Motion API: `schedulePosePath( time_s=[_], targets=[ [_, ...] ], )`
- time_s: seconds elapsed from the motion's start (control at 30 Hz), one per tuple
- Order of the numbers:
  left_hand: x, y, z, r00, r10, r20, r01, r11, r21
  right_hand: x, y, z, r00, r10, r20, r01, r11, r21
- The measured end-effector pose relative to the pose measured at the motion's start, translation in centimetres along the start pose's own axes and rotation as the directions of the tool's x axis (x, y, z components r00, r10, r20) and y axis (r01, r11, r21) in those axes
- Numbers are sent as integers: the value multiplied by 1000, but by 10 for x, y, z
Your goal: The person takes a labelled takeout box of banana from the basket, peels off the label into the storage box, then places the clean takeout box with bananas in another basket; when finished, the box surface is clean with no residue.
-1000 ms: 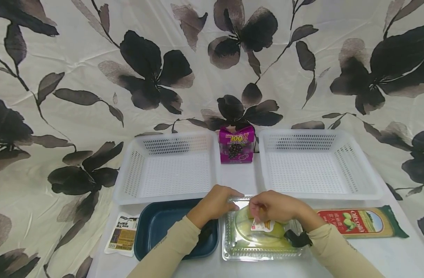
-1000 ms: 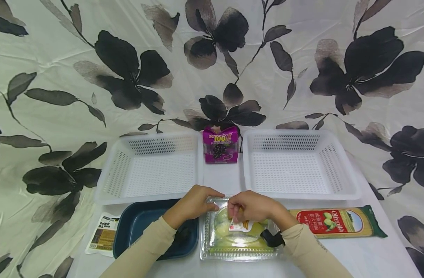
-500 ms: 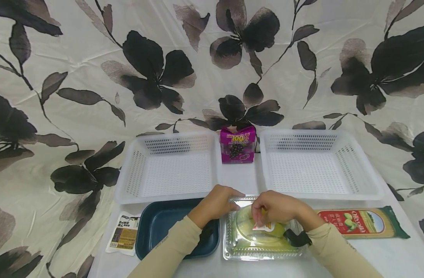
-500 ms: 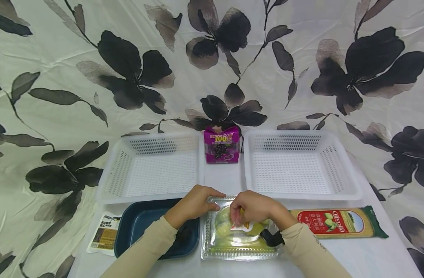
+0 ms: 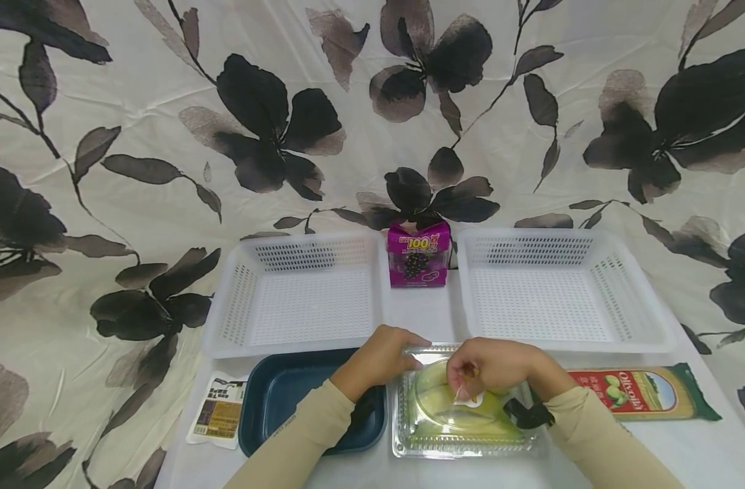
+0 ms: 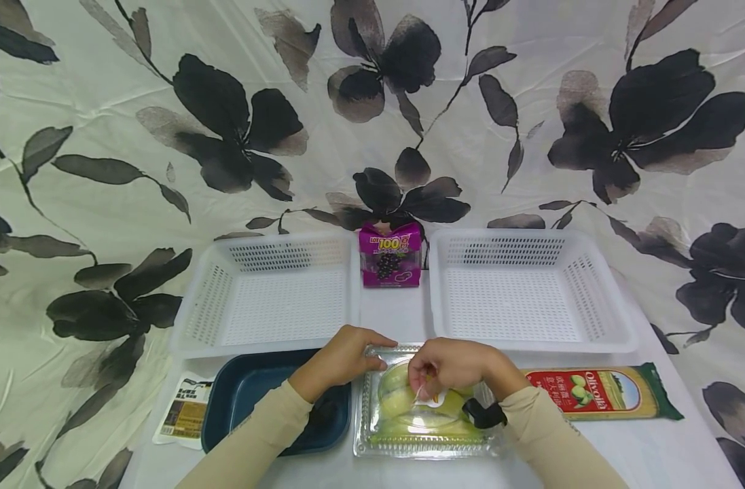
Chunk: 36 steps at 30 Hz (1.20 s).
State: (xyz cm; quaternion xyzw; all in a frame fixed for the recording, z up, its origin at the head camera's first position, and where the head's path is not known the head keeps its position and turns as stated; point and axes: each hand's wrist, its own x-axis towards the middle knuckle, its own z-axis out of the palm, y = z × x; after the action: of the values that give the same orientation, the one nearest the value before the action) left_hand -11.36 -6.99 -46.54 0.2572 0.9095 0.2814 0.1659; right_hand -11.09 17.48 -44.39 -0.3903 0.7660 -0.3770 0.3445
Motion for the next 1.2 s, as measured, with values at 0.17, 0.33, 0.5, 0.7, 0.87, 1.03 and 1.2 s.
schedulePosePath(
  time_s=[0.17,0.33,0.5,0.7,0.87,1.03,1.2],
  targets=[
    [0,0,0,1000,11,-5,-11,1000,8,0,3,-3,999,-26,25,25,999,41],
    [0,0,1,1000,25,-9,-24,999,22,-1,7,-5,998,-42,39,39,996,75],
    [-1,-1,2,1000,23,-16,-22,1000,15,-2,11,-6,996,-70,47,63,990,128],
    [-1,0,3,1000,8,-17,-8,1000,8,-4,14,-7,995,-83,56,71,979,190],
    [-2,1,3,1000,-13,-5,13,1000,-4,-4,15,-7,996,-74,53,62,977,205],
    [-3,2,3,1000,-9,-7,9,1000,-14,-4,17,-8,994,-94,58,78,969,236],
    [-3,2,2,1000,-7,-15,7,1000,-7,-5,18,-9,991,-121,57,103,963,250]
  ],
)
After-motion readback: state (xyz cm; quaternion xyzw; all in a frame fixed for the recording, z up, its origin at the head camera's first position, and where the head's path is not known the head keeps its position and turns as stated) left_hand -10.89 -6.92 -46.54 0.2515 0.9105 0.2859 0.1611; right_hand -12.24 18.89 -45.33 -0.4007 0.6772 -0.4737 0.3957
